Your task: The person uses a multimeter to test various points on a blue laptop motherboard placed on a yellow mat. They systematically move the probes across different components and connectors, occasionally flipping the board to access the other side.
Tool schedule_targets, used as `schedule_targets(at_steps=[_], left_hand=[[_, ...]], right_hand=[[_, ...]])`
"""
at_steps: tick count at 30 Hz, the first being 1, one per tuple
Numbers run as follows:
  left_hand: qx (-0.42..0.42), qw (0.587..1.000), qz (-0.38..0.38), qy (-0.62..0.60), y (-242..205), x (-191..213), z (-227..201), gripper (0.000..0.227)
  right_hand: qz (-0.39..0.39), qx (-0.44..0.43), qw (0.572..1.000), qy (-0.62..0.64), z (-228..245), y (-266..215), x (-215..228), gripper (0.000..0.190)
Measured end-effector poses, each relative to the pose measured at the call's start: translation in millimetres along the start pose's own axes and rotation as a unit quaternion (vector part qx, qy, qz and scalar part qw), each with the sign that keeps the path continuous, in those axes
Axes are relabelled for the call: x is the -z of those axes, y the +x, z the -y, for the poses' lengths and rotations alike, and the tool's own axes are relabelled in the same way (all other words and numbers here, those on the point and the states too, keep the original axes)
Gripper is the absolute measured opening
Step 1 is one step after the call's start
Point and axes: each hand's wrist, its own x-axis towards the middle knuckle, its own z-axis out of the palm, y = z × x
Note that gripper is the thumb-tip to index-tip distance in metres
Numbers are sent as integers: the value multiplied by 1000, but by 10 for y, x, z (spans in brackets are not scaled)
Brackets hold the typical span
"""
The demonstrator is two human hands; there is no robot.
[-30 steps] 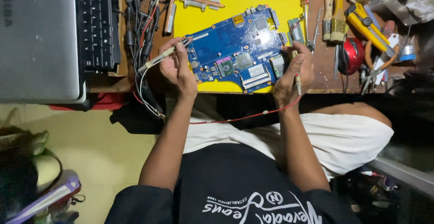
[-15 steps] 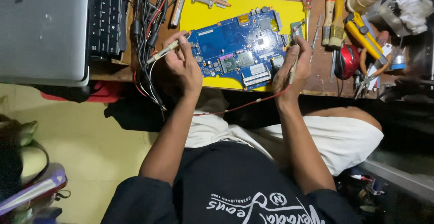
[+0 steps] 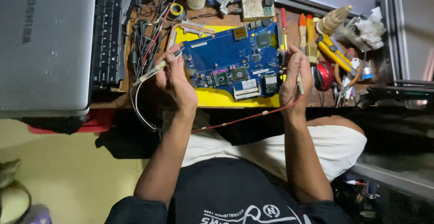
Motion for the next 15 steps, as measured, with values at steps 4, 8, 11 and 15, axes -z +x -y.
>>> schedule_targets(at_steps=[4, 8, 11, 15], left_hand=[[10, 993, -14, -121, 184, -74, 12, 15], [-21, 988, 12, -150, 132, -282, -471, 17], [-41, 983, 2, -176, 115, -316, -623, 15], [23, 987, 3, -158, 68, -162, -507, 18]], right_hand=[[-29, 36, 995, 92, 250, 66, 48, 38], [-64, 56, 991, 100, 407, 57, 30, 35], [-54, 88, 989, 108, 410, 64, -45, 35], [-41, 87, 972, 216, 127, 5, -105, 48]])
